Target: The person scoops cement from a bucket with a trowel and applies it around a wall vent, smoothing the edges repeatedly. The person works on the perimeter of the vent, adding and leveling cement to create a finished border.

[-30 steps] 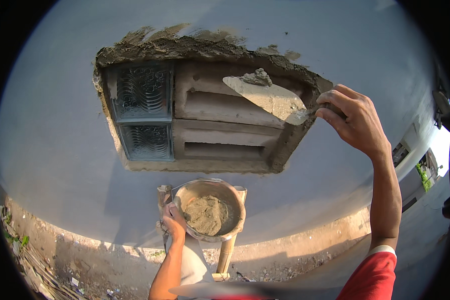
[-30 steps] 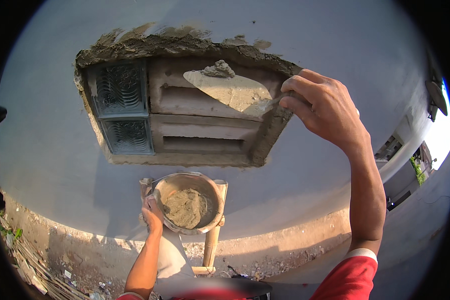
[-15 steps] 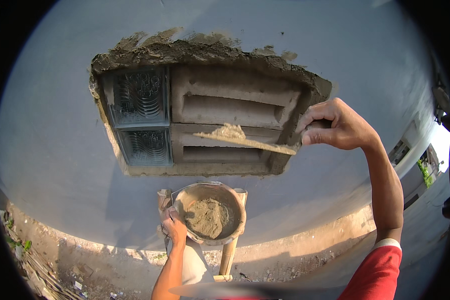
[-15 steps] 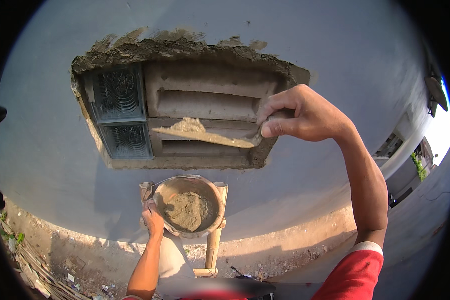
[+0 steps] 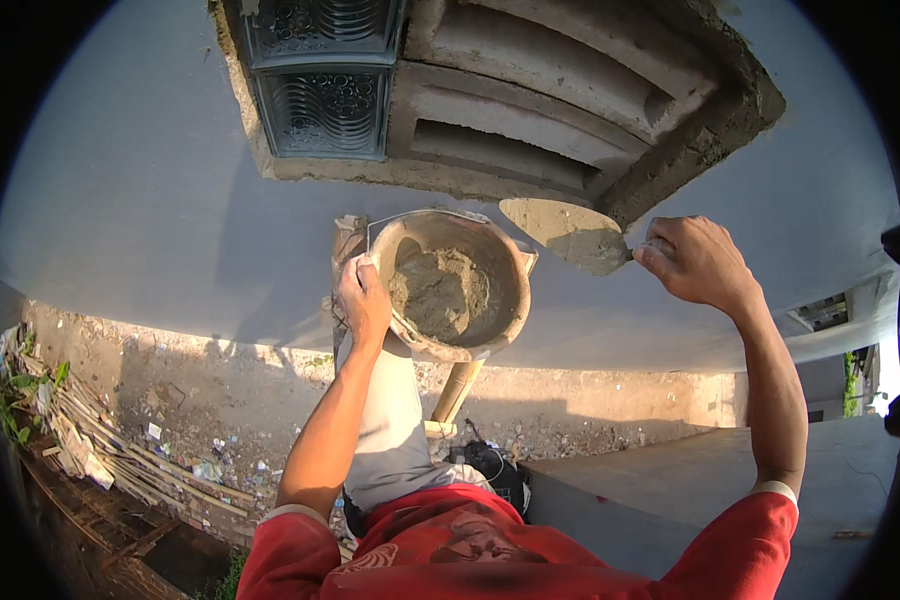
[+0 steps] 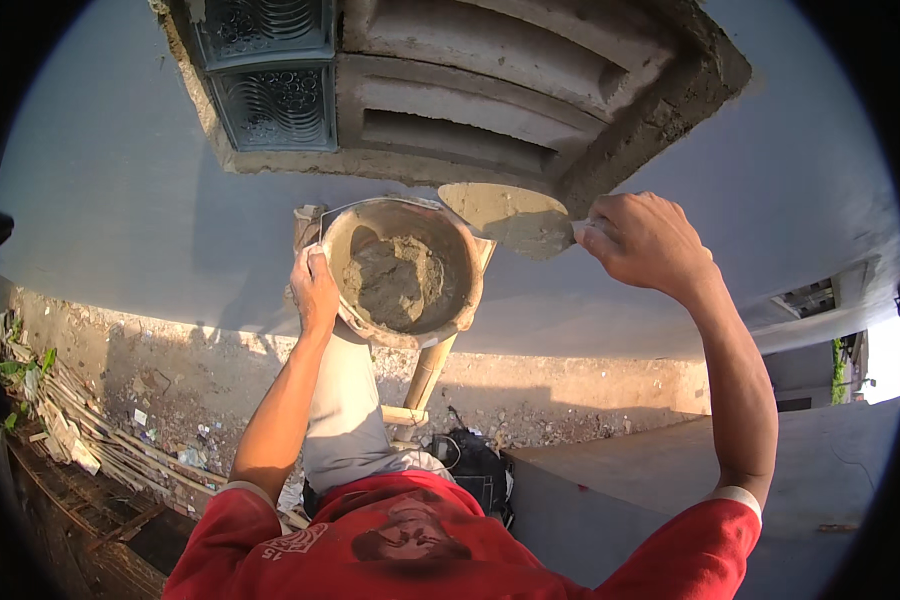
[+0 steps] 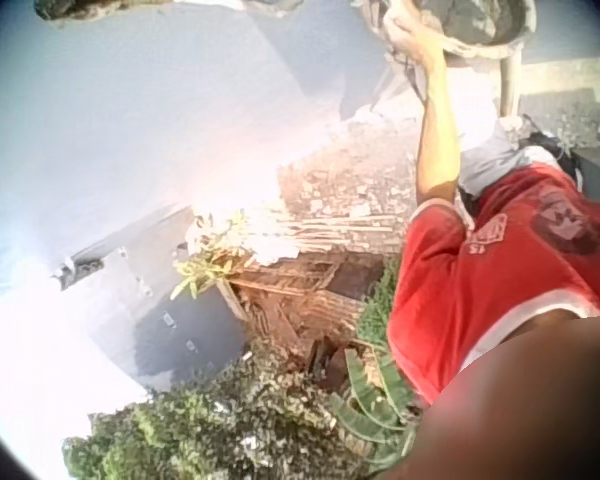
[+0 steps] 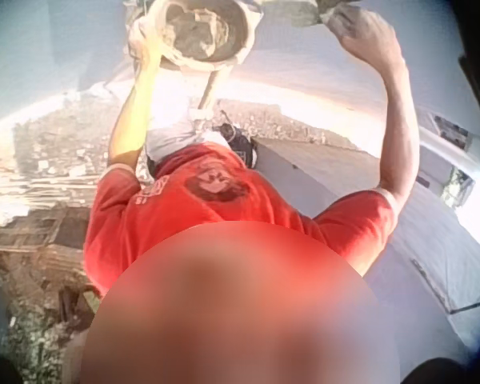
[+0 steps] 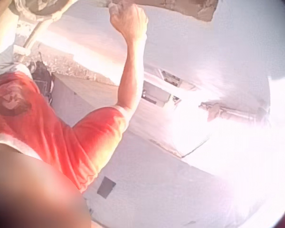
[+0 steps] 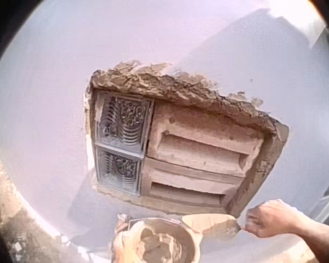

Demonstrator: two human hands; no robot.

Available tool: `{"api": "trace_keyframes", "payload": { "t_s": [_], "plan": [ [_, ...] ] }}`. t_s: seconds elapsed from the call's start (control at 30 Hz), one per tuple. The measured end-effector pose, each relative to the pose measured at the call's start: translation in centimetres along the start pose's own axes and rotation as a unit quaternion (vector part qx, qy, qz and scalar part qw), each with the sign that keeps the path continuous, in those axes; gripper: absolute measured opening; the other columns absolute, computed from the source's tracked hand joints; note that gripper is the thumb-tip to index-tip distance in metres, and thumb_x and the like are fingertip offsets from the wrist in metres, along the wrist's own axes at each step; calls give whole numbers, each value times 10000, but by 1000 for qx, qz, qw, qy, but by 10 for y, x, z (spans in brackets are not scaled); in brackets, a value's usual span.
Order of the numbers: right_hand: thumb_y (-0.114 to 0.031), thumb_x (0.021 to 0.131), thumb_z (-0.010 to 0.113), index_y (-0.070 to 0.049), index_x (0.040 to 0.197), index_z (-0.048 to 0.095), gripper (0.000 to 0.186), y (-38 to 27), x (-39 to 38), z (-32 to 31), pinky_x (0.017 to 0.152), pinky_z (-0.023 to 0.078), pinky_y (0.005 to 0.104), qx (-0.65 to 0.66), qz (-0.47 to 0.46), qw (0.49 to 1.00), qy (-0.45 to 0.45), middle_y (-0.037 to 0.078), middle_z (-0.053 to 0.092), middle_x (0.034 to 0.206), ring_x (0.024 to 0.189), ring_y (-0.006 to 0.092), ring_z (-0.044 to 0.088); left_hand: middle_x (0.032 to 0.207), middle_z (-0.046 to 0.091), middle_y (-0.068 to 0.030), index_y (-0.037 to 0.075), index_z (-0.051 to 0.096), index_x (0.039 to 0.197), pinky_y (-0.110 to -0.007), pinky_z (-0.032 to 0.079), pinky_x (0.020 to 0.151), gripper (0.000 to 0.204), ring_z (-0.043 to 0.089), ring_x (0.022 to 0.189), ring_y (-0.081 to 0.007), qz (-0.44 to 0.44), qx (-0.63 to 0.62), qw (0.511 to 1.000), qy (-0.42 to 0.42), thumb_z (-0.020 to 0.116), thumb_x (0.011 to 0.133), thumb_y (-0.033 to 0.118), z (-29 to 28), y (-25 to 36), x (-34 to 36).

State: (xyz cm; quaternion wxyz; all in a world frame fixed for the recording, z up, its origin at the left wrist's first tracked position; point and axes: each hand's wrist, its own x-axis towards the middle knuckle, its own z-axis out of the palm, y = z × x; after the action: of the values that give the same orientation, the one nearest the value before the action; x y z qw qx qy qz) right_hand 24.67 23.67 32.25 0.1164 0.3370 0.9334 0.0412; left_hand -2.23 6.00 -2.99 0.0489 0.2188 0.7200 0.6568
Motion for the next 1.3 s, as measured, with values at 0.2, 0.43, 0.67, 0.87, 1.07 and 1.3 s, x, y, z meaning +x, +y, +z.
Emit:
{"api": "trace_keyframes", "payload": {
  "t_s": [0.2, 0.43, 0.67, 0.87, 1.07, 1.3],
  "plan": [
    [-124, 883, 678, 19, 1005, 747, 200, -43, 46, 92, 790, 583, 514, -87, -159, 983, -4, 227, 731, 959, 915, 392, 742, 911, 689, -189, -46, 667, 1070, -445, 489, 826, 327, 648, 850, -329, -2, 0, 1000, 19, 489, 1069, 228, 2, 9, 0],
    [-85, 852, 700, -43, 871, 800, 109, -81, 70, 119, 777, 582, 396, -267, -269, 920, 102, 180, 728, 1019, 923, 294, 731, 891, 665, -160, -50, 666, 1073, -431, 478, 811, 354, 613, 829, -288, -12, -18, 1000, 15, 486, 1073, 255, 0, 14, -1],
    [-126, 882, 690, -6, 945, 751, 149, -94, 68, 118, 809, 609, 439, -193, -270, 942, -45, 179, 726, 1007, 962, 317, 735, 898, 645, -127, -54, 667, 1101, -400, 468, 810, 389, 583, 844, -234, -22, -13, 1000, 1, 485, 1072, 288, 1, 9, 0],
    [-189, 877, 707, -7, 956, 748, 202, -78, 62, 127, 802, 590, 476, -27, -238, 965, -105, 181, 742, 1000, 948, 366, 734, 897, 688, -187, -52, 668, 1056, -444, 485, 820, 337, 643, 845, -317, -17, -3, 1000, 9, 485, 1065, 231, 2, 8, 0],
    [-240, 862, 730, -25, 972, 761, 244, -32, 64, 150, 796, 544, 483, 222, -225, 943, -101, 177, 742, 903, 891, 374, 715, 912, 682, -207, -58, 663, 1048, -455, 481, 834, 340, 641, 864, -348, -23, 6, 1000, 3, 490, 1063, 234, 1, 6, 0],
    [-369, 887, 783, -33, 989, 713, 359, 4, 33, 151, 699, 511, 467, 274, -132, 951, -49, 149, 686, 805, 764, 355, 673, 991, 711, -221, -57, 677, 1104, -452, 491, 878, 361, 663, 920, -360, -11, -10, 1000, 13, 475, 1074, 240, 3, 3, -1]
  ]
}}
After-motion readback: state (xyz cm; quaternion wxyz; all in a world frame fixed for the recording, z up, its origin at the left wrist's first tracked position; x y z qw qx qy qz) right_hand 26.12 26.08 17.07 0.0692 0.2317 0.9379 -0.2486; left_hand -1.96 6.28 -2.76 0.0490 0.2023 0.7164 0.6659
